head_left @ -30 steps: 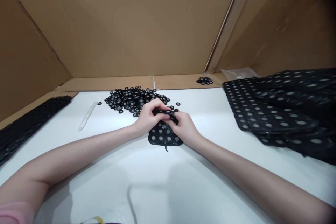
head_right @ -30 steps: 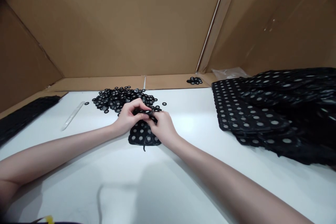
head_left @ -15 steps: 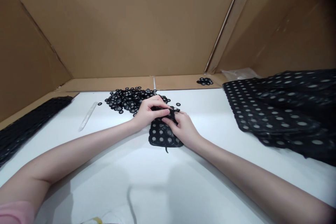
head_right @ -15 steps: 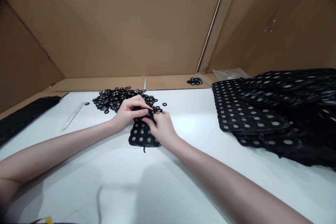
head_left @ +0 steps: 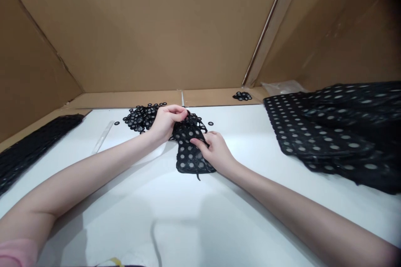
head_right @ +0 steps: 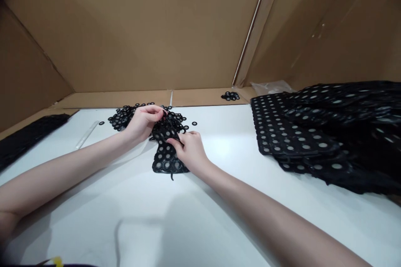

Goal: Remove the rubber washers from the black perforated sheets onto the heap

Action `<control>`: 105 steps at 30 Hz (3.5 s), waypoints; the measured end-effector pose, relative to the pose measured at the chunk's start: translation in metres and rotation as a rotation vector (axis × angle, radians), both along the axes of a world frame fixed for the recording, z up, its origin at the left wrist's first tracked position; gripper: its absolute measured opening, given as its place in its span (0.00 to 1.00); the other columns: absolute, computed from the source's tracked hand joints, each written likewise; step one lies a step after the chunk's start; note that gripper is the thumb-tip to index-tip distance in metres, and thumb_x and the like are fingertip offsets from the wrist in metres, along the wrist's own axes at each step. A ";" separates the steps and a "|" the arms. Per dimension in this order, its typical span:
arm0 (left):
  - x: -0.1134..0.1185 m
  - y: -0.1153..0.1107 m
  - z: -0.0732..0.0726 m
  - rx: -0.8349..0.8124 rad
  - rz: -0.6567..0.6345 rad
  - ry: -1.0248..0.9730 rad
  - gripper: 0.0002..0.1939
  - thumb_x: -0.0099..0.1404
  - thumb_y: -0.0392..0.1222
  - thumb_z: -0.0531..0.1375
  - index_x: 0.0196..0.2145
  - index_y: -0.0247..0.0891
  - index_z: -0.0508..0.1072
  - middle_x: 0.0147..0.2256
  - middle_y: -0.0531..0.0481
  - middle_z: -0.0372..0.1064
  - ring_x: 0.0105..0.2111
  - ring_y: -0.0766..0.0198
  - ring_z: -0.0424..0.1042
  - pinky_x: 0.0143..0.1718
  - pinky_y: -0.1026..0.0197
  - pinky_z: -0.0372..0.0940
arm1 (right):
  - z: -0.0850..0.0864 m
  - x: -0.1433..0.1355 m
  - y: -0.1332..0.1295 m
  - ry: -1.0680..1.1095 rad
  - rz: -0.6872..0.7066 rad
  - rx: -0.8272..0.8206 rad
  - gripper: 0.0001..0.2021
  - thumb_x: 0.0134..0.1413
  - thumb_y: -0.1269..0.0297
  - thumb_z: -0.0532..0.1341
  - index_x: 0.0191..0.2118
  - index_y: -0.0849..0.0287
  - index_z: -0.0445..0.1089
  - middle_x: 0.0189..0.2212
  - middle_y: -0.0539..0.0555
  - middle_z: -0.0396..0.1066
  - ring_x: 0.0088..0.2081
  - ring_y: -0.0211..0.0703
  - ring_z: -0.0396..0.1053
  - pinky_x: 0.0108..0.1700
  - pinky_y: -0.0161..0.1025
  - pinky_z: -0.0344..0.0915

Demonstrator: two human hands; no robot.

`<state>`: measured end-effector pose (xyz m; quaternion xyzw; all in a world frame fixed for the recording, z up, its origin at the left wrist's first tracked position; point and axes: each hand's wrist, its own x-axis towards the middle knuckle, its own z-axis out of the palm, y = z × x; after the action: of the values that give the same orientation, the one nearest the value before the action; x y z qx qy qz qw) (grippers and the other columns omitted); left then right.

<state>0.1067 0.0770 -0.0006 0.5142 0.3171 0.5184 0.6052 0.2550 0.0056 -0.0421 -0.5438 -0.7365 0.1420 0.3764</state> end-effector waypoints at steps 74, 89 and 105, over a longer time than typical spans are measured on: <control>-0.021 0.038 -0.012 0.167 0.270 0.091 0.07 0.44 0.40 0.65 0.21 0.34 0.73 0.24 0.51 0.71 0.25 0.67 0.65 0.29 0.63 0.60 | -0.010 0.009 -0.001 0.338 -0.116 -0.220 0.22 0.48 0.48 0.56 0.16 0.56 0.50 0.15 0.47 0.48 0.21 0.34 0.48 0.20 0.34 0.46; -0.005 -0.028 -0.014 1.030 -0.055 0.681 0.15 0.62 0.43 0.60 0.47 0.40 0.73 0.45 0.43 0.70 0.46 0.55 0.65 0.51 0.51 0.61 | 0.002 0.009 -0.005 0.334 0.022 -0.243 0.14 0.43 0.54 0.62 0.26 0.62 0.67 0.24 0.53 0.70 0.28 0.42 0.65 0.28 0.36 0.59; 0.006 -0.034 -0.026 0.782 0.067 0.630 0.03 0.57 0.32 0.61 0.30 0.37 0.73 0.28 0.51 0.67 0.31 0.64 0.66 0.33 0.61 0.61 | 0.001 0.005 -0.003 0.193 -0.014 -0.216 0.14 0.48 0.55 0.57 0.21 0.60 0.64 0.20 0.52 0.67 0.24 0.40 0.62 0.29 0.37 0.58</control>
<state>0.1125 0.0430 -0.0264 0.8235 0.2828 0.4372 0.2254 0.2600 0.0028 -0.0410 -0.5701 -0.6735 0.2695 0.3856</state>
